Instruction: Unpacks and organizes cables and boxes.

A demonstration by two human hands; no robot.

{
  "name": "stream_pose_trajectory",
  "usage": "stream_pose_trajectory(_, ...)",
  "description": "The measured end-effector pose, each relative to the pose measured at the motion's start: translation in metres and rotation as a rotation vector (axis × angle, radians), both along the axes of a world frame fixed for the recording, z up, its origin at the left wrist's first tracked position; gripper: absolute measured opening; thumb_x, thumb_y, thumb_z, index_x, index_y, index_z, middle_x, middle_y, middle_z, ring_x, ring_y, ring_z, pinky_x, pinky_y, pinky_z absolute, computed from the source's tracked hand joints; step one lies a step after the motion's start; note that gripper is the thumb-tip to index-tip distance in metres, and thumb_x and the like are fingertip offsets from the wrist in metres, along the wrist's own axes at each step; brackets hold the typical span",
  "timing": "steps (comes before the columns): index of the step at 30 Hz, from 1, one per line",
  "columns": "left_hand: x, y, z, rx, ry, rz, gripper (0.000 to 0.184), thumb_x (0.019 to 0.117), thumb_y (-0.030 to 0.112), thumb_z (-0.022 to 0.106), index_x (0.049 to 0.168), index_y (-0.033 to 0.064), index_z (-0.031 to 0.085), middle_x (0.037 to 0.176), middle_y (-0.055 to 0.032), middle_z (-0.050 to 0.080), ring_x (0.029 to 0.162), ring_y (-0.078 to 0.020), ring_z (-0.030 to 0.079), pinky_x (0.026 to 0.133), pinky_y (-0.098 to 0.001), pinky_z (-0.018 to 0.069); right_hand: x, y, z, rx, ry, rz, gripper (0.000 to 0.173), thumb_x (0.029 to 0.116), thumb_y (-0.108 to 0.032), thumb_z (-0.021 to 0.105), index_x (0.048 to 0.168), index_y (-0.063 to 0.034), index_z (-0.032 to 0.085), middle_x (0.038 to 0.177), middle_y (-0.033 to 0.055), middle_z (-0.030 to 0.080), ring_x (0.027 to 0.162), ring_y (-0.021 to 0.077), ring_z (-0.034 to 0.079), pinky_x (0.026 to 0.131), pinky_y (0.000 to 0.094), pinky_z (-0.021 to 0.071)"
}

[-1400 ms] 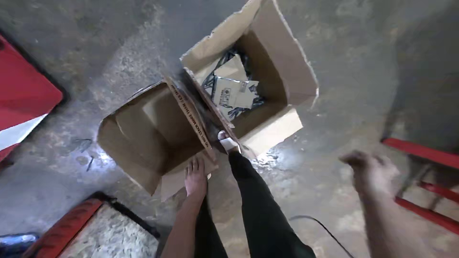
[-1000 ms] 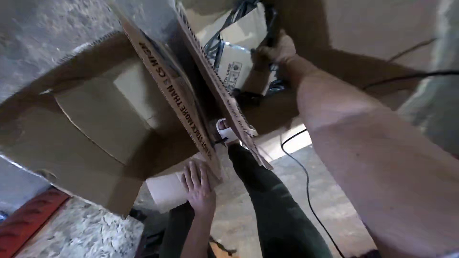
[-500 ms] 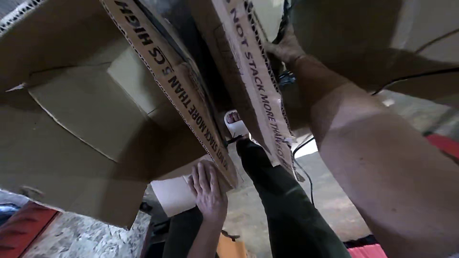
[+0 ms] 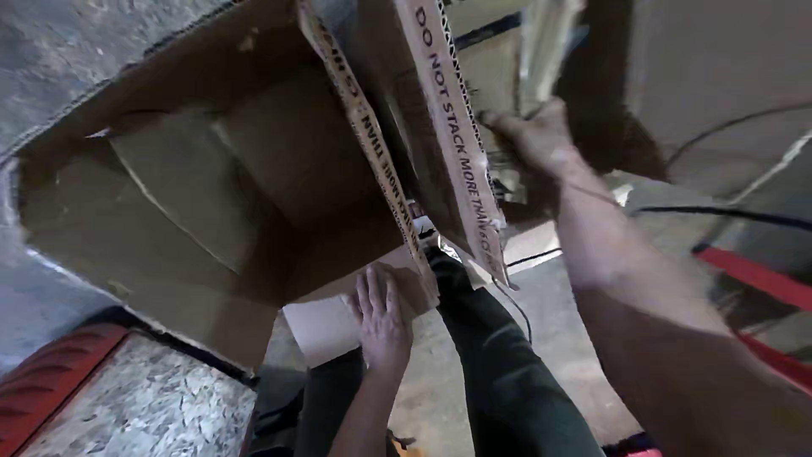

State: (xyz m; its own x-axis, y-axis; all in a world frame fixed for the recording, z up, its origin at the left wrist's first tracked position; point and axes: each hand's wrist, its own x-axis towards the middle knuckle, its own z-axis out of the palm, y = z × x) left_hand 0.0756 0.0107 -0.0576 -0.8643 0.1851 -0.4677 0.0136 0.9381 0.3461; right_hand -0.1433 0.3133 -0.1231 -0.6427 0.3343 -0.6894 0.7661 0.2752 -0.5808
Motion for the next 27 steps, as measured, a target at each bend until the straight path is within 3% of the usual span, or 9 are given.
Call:
stream_pose_trajectory(3,-0.001,0.000,-0.002,0.004,0.020,0.005,0.078,0.0689,0.015,0.084,0.143,0.0104,0.060,0.151,-0.0239,0.050,0.141,-0.0468,0.045,0.113,-0.0733,0.0262,0.023,0.005,0.089,0.145,0.136,-0.090,0.027,0.0917,-0.027,0.075,0.113,-0.0139,0.065,0.090,-0.0093,0.072,0.076,0.0016,0.070,0.071,0.0259,0.0618)
stream_pose_trajectory(5,-0.002,0.001,-0.002,0.007,0.021,0.006,0.080,0.0681,0.016,0.085,0.144,0.0122,0.059,0.152,-0.0227,0.049,0.142,-0.0455,0.045,0.113,-0.0718,0.0279,0.035,0.005,0.151,0.155,0.225,-0.113,0.050,0.0913,-0.021,0.075,0.134,-0.0177,0.050,0.111,-0.0108,0.067,0.096,0.0016,0.069,0.087,0.0263,0.0604)
stream_pose_trajectory(11,-0.001,-0.001,-0.005,0.061,0.016,0.028,0.085,0.0666,0.017,0.087,0.146,0.0148,0.057,0.158,-0.0205,0.044,0.145,-0.0448,0.041,0.113,-0.0730,0.0258,0.038,-0.013,0.234,-0.076,0.627,-0.043,0.043,0.0841,-0.020,0.079,0.120,-0.0220,0.056,0.104,-0.0115,0.070,0.098,0.0040,0.069,0.088,0.0243,0.0588)
stream_pose_trajectory(16,-0.004,-0.002,0.006,0.076,-0.127,0.070,0.067,0.0820,0.025,0.079,0.145,0.0151,0.059,0.156,-0.0155,0.047,0.147,-0.0400,0.040,0.116,-0.0714,0.0232,0.006,-0.045,0.182,-0.768,0.960,0.111,0.047,0.0889,-0.001,0.070,0.132,-0.0033,0.052,0.111,0.0101,0.068,0.100,0.0211,0.069,0.088,0.0389,0.0603)
stream_pose_trajectory(18,-0.012,-0.002,0.018,0.056,-0.379,0.081,0.052,0.0925,0.033,0.069,0.141,0.0175,0.061,0.145,-0.0129,0.058,0.136,-0.0352,0.052,0.111,-0.0618,0.0381,-0.015,-0.127,0.190,-0.925,0.916,0.118,0.046,0.0865,0.005,0.071,0.129,-0.0088,0.059,0.111,0.0058,0.073,0.099,0.0170,0.072,0.086,0.0357,0.0628)
stream_pose_trajectory(19,-0.020,-0.005,0.026,0.086,-0.492,0.073,0.053,0.0946,0.028,0.067,0.145,0.0163,0.058,0.144,-0.0146,0.059,0.134,-0.0367,0.054,0.110,-0.0604,0.0386,-0.021,-0.171,0.212,-0.846,0.711,0.119,0.046,0.0823,0.001,0.075,0.119,-0.0239,0.065,0.105,-0.0101,0.076,0.094,0.0039,0.073,0.086,0.0252,0.0628)
stream_pose_trajectory(20,-0.022,-0.006,0.028,0.113,-0.462,0.071,0.059,0.0919,0.022,0.070,0.149,0.0156,0.054,0.147,-0.0155,0.057,0.136,-0.0383,0.052,0.113,-0.0621,0.0339,-0.025,-0.204,0.211,-0.802,0.604,0.190,0.044,0.0818,0.000,0.074,0.115,-0.0272,0.064,0.101,-0.0164,0.076,0.091,-0.0014,0.071,0.084,0.0214,0.0620)
stream_pose_trajectory(23,-0.007,-0.005,0.004,0.129,-0.077,0.074,0.077,0.0740,0.016,0.082,0.147,0.0146,0.056,0.155,-0.0149,0.049,0.146,-0.0409,0.041,0.115,-0.0717,0.0237,-0.025,-0.248,0.134,-0.691,0.350,0.244,0.030,0.0852,0.003,0.073,0.113,-0.0059,0.063,0.096,-0.0014,0.075,0.089,0.0089,0.073,0.083,0.0321,0.0637)
stream_pose_trajectory(27,-0.001,-0.001,-0.004,0.130,-0.002,0.084,0.074,0.0763,0.019,0.079,0.147,0.0162,0.057,0.158,-0.0141,0.045,0.147,-0.0395,0.039,0.115,-0.0699,0.0244,-0.006,-0.274,0.022,-0.392,0.015,0.222,0.041,0.0883,-0.015,0.079,0.123,0.0024,0.064,0.109,0.0145,0.072,0.100,0.0196,0.070,0.090,0.0406,0.0592)
